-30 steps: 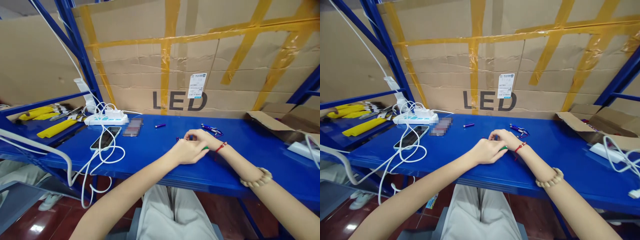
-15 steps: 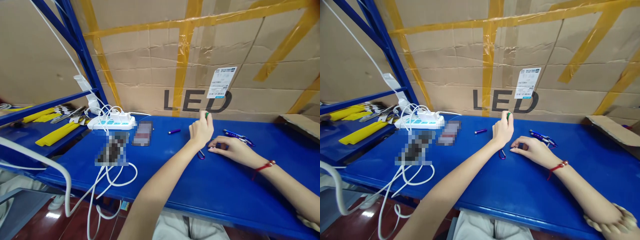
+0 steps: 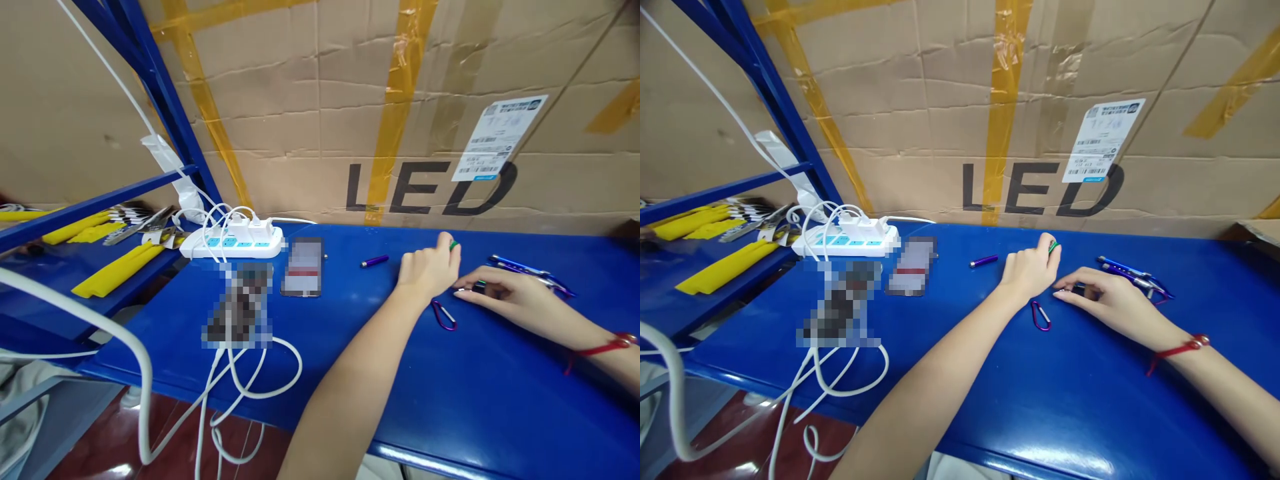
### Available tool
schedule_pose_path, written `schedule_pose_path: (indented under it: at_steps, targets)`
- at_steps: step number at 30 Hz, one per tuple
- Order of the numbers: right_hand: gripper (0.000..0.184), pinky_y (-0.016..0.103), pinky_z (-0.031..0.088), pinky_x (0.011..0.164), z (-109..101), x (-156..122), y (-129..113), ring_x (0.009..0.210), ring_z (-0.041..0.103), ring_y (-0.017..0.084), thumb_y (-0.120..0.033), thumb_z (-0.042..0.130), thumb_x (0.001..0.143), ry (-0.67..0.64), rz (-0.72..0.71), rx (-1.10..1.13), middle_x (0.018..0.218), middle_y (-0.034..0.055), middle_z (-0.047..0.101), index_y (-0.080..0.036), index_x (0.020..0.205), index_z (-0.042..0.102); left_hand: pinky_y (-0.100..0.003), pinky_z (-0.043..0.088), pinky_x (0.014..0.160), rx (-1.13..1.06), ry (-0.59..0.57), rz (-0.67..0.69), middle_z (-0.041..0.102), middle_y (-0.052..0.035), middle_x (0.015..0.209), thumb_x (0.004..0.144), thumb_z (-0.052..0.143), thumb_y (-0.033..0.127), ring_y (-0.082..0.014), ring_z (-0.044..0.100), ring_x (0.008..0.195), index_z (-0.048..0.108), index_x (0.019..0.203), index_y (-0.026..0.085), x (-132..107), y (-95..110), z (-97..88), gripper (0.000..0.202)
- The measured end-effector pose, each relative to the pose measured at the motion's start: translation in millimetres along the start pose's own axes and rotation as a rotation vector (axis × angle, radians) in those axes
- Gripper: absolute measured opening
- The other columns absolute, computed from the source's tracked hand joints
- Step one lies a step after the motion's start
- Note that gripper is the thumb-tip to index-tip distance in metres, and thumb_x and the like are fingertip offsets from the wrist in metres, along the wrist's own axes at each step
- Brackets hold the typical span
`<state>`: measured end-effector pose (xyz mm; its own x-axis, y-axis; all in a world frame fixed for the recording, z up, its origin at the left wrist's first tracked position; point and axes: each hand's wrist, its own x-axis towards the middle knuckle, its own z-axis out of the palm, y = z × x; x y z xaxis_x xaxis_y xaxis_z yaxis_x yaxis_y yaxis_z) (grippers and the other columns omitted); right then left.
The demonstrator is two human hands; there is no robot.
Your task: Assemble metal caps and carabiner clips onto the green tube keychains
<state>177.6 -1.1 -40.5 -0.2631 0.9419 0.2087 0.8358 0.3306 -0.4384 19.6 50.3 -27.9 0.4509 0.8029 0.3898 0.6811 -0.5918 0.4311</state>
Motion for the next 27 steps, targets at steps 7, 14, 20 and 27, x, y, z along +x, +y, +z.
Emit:
schedule_pose_path:
  at_steps: [7,14,20,27]
  targets:
    - [0.050,0.028,0.047,0.064,-4,3,8,0.071,0.058,0.018,-0.067,0.049,0.070,0.183,0.022,0.041,0.085,0.0049,0.064,-0.021,0.081,0.065,-0.031,0.045,0.062,0.001,-0.027,0.098,0.069,-0.0054,0.077,0.092,0.026,0.033,-0.0246,0.065,0.073,0.043,0.111,0.017,0,-2,2.0,0.030]
    - [0.077,0.022,0.030,0.034,-12,2,-6,0.038,0.041,0.011,-0.080,0.053,0.046,0.296,0.417,0.172,0.048,0.0000,0.052,-0.016,0.087,0.064,-0.029,0.043,0.062,-0.017,-0.012,0.193,0.068,-0.0037,0.079,0.091,0.030,0.034,-0.0234,0.065,0.076,0.043,0.115,0.019,-3,-4,0.6,0.030]
    - [0.073,0.022,0.030,0.036,-13,4,-23,0.039,0.040,0.011,-0.076,0.060,0.034,0.343,0.543,0.197,0.044,-0.0003,0.052,-0.017,0.076,0.064,-0.027,0.042,0.061,-0.012,-0.019,0.260,0.069,-0.0029,0.082,0.091,0.032,0.035,-0.0233,0.064,0.080,0.046,0.112,0.020,-5,-5,2.0,0.030]
    - [0.058,0.023,0.029,0.035,-20,15,-29,0.039,0.040,0.012,-0.062,0.063,0.039,0.438,0.639,0.263,0.047,0.0007,0.053,-0.017,0.075,0.064,-0.027,0.043,0.063,-0.031,-0.030,0.237,0.069,-0.0025,0.090,0.093,0.031,0.036,-0.0228,0.064,0.085,0.044,0.120,0.023,-4,-5,0.2,0.033]
